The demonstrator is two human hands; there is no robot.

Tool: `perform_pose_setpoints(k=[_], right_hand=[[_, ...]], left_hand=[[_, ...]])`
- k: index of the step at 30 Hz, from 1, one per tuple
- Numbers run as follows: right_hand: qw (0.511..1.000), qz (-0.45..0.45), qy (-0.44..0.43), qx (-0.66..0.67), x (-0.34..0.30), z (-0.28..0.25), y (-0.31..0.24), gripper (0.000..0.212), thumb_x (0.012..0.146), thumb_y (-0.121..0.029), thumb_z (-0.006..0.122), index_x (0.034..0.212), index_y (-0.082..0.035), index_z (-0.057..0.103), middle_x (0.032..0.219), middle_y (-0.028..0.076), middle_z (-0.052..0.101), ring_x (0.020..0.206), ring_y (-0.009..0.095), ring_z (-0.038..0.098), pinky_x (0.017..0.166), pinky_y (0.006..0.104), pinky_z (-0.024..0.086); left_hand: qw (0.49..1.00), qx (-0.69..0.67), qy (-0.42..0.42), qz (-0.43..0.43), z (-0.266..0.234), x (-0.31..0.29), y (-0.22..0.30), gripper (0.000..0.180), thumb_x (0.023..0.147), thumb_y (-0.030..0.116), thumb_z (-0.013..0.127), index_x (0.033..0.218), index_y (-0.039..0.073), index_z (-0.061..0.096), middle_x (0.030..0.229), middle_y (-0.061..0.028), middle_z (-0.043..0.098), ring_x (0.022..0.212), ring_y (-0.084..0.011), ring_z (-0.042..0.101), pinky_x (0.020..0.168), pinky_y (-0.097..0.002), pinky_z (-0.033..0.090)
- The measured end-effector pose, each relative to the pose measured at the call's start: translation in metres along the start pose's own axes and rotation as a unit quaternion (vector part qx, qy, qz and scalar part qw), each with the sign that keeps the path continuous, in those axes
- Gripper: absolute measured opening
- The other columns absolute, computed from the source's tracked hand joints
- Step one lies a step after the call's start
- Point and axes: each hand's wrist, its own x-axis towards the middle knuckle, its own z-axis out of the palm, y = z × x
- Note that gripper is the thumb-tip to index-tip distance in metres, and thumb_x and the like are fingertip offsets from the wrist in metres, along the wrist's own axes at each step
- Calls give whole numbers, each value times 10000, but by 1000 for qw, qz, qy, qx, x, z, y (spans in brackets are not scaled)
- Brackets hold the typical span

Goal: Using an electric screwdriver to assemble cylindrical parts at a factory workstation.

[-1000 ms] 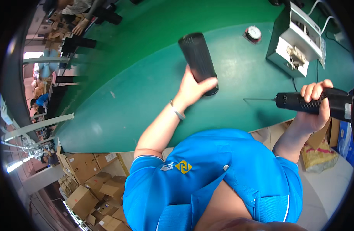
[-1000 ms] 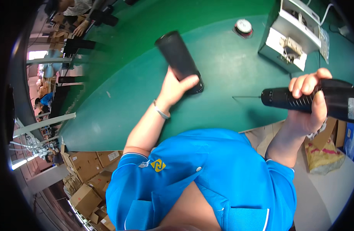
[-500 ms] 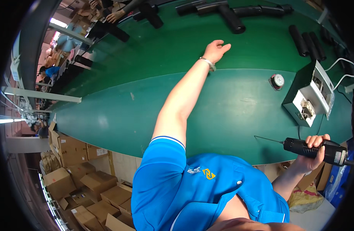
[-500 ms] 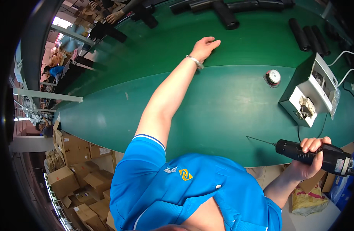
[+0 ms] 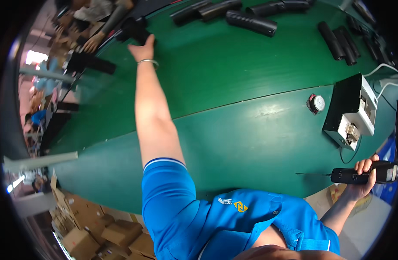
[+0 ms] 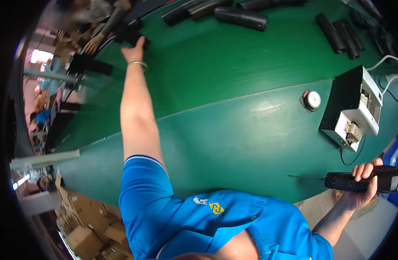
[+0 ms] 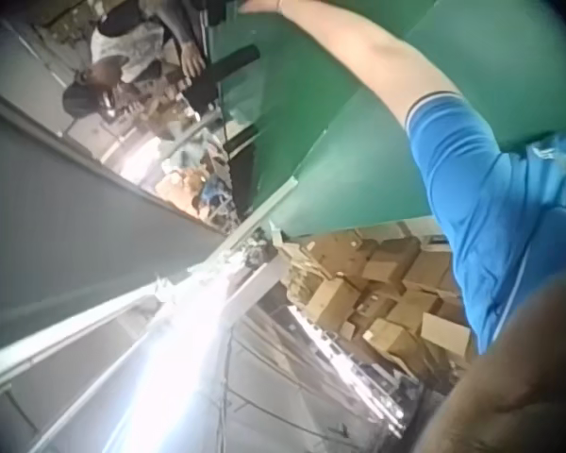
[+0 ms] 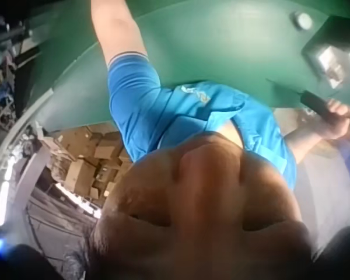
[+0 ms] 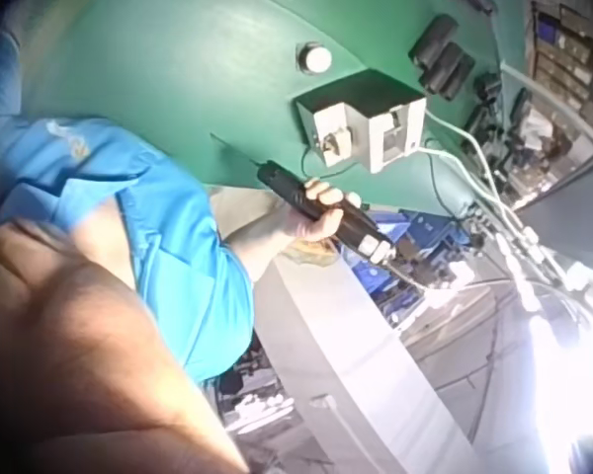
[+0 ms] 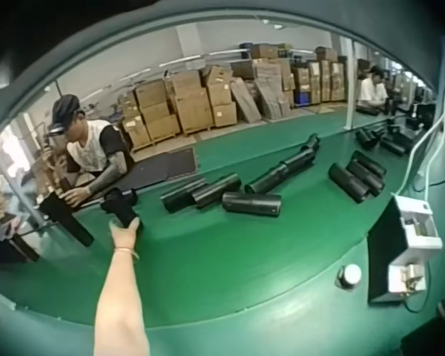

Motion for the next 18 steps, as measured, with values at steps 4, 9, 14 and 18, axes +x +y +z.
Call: perform_pose_setpoints(k=[4,9,14,18], right_hand=[[999,10,32,-35,-3,1,-6,439,926,-239,486,1256,18,353,801,26,441,660,105,431,651,254,355],[999,24,20,-39,12,26,4,473,901,-250,536,1246,16,354,790,20,438,661,109,445,638,260,366],[1000,3,28,-1,3,18,3,456,880,-223,537,1240,6,376,801,55,508,663,156,509,639,310,425],[1000,-19,-19,9,4,-2,-9,489,844,-231,578,1218,12,379,789,40,497,665,150,508,643,318,425]], left_hand=[[995,-48,-3,83,32,35,-17,996,548,314,899,1245,-146,355,1208,-220,535,1080,-279,543,990,-374,407],[999,-13,-7,30,26,15,-12,761,562,328,892,1093,-103,559,1056,-165,646,945,-253,620,882,-345,477],[953,-165,-241,81,57,-124,72,478,680,119,811,1064,-38,575,1028,-93,624,907,-190,594,851,-317,470],[876,-174,-449,-19,9,-263,149,445,683,26,787,1073,-2,575,967,-61,635,857,-154,608,790,-301,507]])
